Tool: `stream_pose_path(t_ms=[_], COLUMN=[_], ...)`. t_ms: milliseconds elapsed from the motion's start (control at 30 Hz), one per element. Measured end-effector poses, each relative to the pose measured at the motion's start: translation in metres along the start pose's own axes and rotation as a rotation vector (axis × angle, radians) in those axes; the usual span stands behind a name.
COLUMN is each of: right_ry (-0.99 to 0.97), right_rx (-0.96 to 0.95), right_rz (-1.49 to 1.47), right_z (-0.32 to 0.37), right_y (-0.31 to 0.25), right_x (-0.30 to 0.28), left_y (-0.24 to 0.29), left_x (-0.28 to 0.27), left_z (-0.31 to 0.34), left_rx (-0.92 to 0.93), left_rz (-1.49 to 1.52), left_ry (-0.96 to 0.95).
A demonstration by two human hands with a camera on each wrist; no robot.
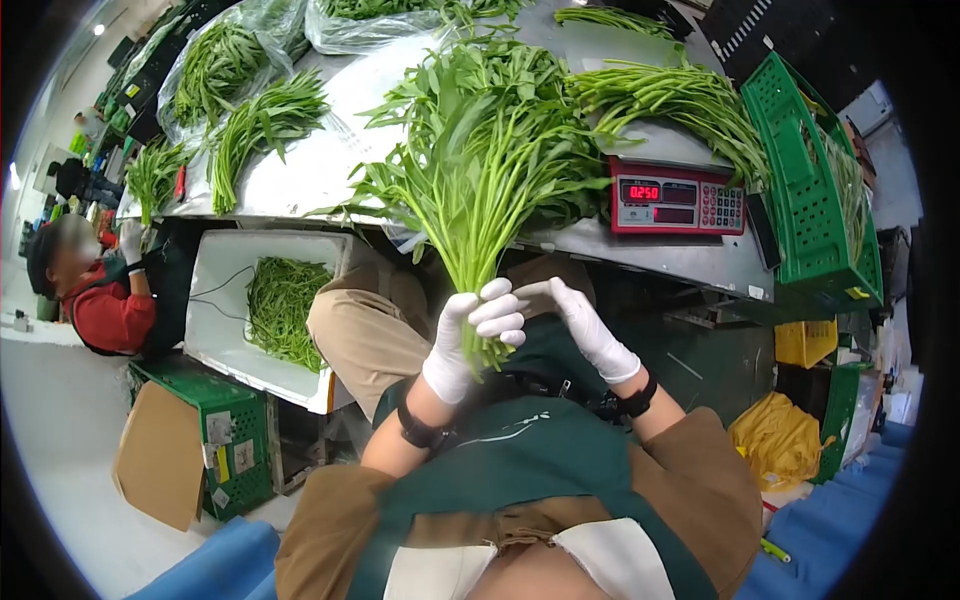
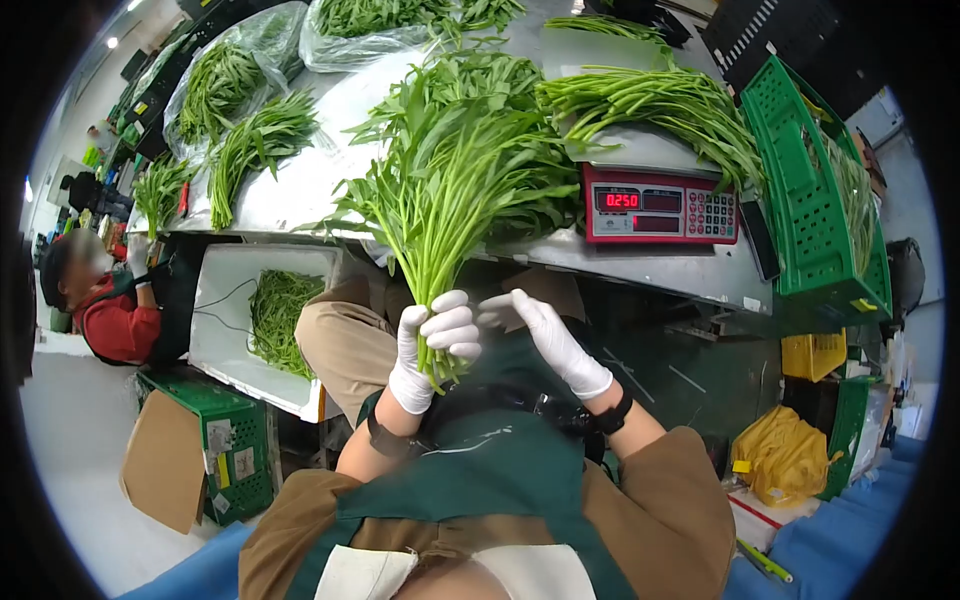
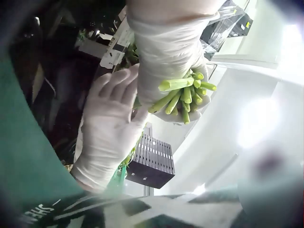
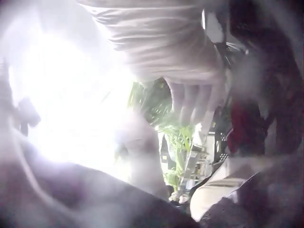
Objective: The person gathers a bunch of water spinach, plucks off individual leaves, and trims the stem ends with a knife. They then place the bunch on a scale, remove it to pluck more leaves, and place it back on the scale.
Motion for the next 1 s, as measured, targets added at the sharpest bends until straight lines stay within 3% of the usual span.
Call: stream_pose_path(t_ms=[67, 167, 300, 400, 533, 633, 700, 767, 800, 867, 900, 1000], right_ry=[-0.059, -0.138, 0.012, 0.012, 0.010, -0.091, -0.166, -0.129, -0.109, -0.108, -0.058, 0.051], right_rx=[-0.007, 0.130, 0.063, 0.007, 0.030, 0.099, 0.167, 0.048, -0.014, 0.149, 0.054, -0.109], right_rz=[-0.190, -0.393, -0.240, 0.013, -0.177, -0.372, -0.316, -0.141, -0.053, 0.042, 0.011, 0.036], right_z=[-0.011, -0.026, -0.044, -0.045, -0.040, -0.032, -0.024, -0.021, -0.020, -0.011, -0.013, -0.014], right_y=[0.008, 0.016, 0.008, 0.009, 0.012, 0.014, 0.017, 0.013, 0.005, -0.011, -0.012, -0.009], right_x=[0.020, 0.037, 0.040, 0.024, 0.031, 0.029, 0.021, 0.020, 0.021, 0.029, 0.030, 0.031], left_y=[-0.001, -0.009, -0.008, -0.006, -0.009, -0.005, 0.001, 0.009, 0.009, 0.012, 0.013, 0.017], left_x=[-0.005, -0.012, -0.012, -0.014, -0.019, -0.027, -0.033, -0.038, -0.040, -0.045, -0.045, -0.036], left_z=[0.000, 0.004, 0.009, 0.013, 0.007, 0.008, 0.013, 0.021, 0.025, 0.027, 0.026, 0.022], left_rx=[-0.002, -0.004, 0.022, 0.025, -0.009, 0.031, 0.077, 0.144, 0.105, -0.049, -0.115, 0.256], left_rz=[0.027, 0.061, 0.061, 0.040, -0.033, -0.116, -0.586, -1.048, -1.207, -1.429, -1.461, -1.753], left_ry=[-0.033, -0.009, -0.006, -0.005, 0.036, 0.226, 0.566, 0.838, 0.933, 1.099, 1.139, 1.044])
Point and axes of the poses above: each hand's wrist, its own z-axis away from the middle knuckle, its own x-axis out of the palm, y = z × x, the point moved 7 cm from there along -z, towards the middle knuckle, and after that the axes turned 11 degrees about -x, right-handed, at the moved point
